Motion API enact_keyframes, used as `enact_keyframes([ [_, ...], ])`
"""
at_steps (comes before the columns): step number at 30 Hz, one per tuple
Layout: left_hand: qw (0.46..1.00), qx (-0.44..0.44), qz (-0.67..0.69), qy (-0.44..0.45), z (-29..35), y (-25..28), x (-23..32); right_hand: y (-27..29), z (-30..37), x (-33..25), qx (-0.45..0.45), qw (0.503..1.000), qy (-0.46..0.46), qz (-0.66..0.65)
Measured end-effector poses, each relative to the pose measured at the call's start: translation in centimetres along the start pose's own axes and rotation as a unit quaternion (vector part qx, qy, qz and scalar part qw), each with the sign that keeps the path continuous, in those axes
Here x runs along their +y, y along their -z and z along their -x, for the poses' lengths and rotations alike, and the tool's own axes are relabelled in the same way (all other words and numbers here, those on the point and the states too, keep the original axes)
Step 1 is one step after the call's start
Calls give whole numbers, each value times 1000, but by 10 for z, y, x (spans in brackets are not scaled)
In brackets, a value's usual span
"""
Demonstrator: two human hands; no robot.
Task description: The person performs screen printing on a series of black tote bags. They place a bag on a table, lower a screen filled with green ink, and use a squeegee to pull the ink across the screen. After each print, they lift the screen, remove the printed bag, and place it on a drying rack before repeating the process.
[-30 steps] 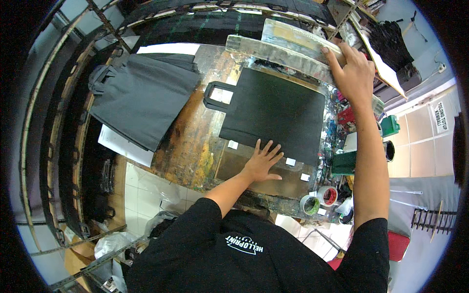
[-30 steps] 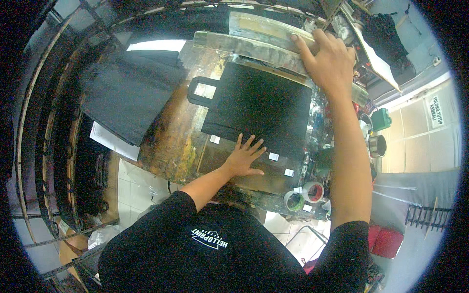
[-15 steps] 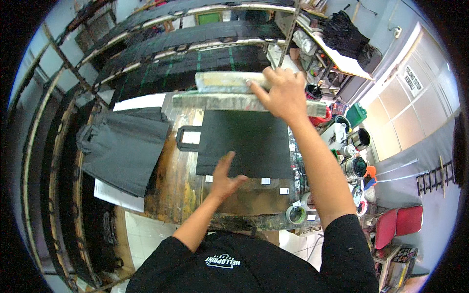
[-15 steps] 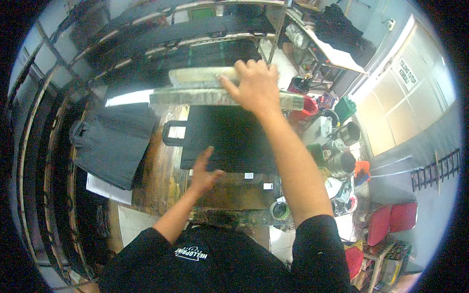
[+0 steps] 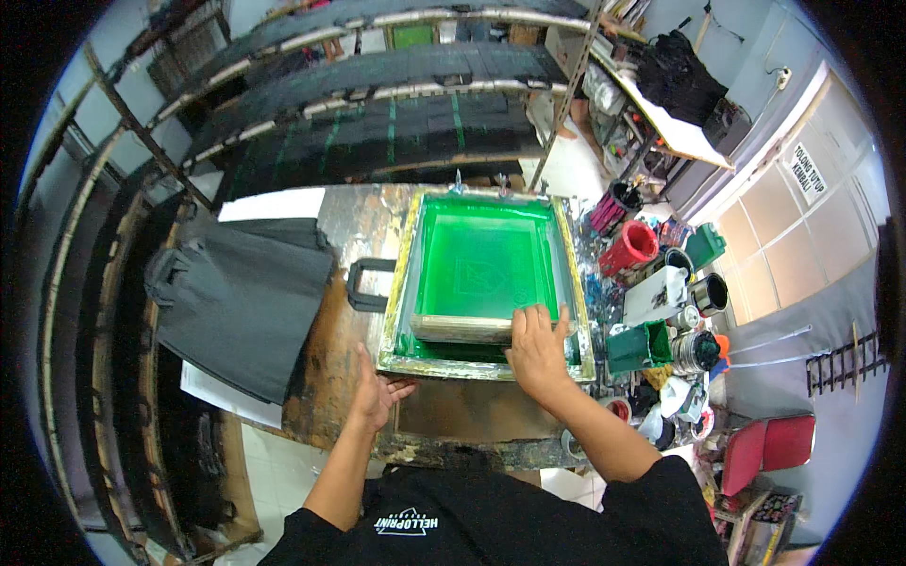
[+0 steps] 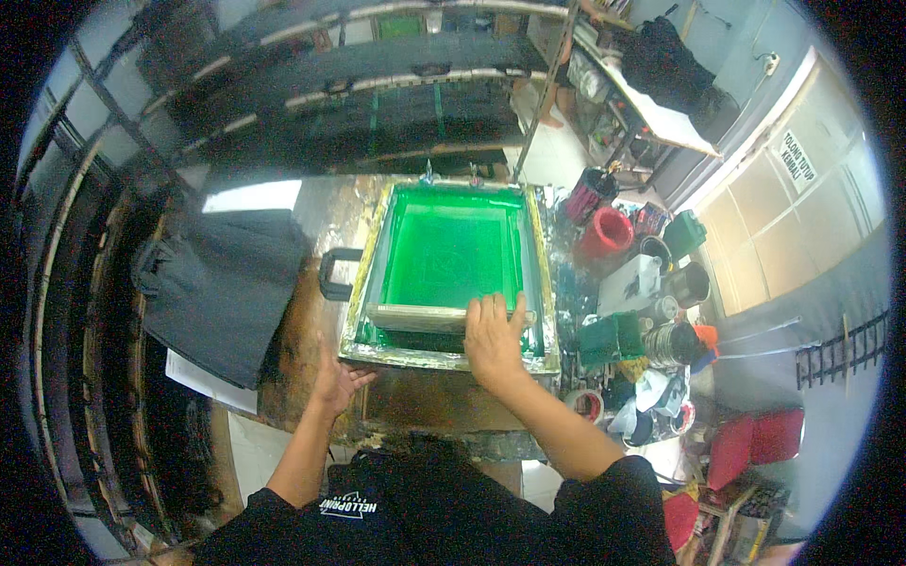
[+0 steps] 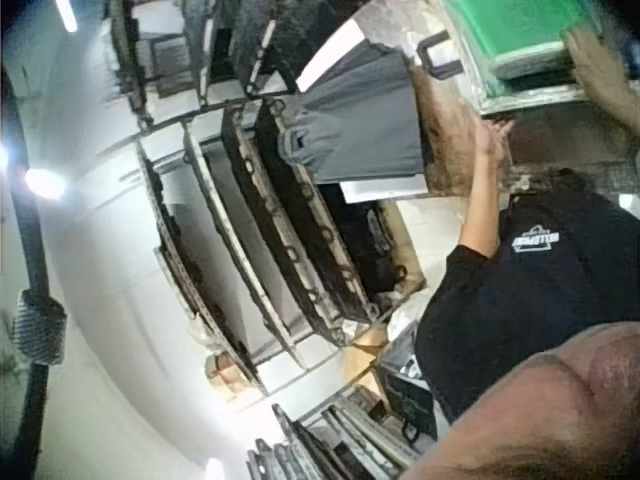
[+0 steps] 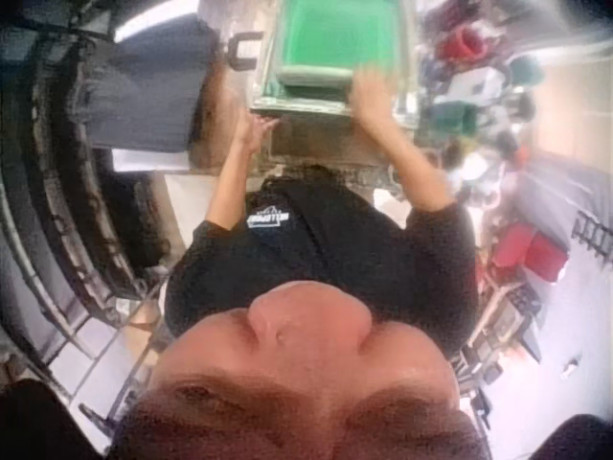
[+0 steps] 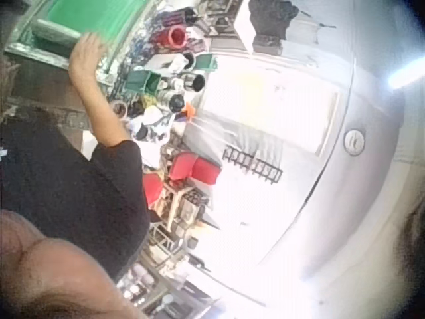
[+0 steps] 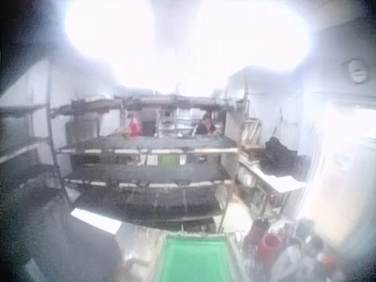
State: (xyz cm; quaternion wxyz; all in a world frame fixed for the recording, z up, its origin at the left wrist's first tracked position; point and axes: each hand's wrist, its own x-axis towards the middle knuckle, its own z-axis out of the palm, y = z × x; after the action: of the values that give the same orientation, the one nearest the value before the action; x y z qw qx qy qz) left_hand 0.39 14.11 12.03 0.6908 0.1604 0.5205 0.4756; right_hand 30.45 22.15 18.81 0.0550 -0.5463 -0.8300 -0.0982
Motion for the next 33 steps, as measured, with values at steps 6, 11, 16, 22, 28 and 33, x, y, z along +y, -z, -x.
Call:
enact_keyframes([
  [6,998,42,-12,38,-22,14,-48,-55,0,18,-93,994,24,-58],
  [11,997,62,-4,44,-23,8,-41,-40,-29,38,-72,992,19,-99],
  [16,996,77,-19,34,-17,3,-35,-23,-28,34,-91,988,35,-118],
  [22,997,24,24,62,-24,12,-35,-42,5,12,-134,984,21,-119],
  [28,999,9,20,49,-25,19,-46,-52,11,2,-85,993,15,-80],
  [33,998,37,17,47,-21,12,-41,-75,-34,21,-55,996,10,-73],
])
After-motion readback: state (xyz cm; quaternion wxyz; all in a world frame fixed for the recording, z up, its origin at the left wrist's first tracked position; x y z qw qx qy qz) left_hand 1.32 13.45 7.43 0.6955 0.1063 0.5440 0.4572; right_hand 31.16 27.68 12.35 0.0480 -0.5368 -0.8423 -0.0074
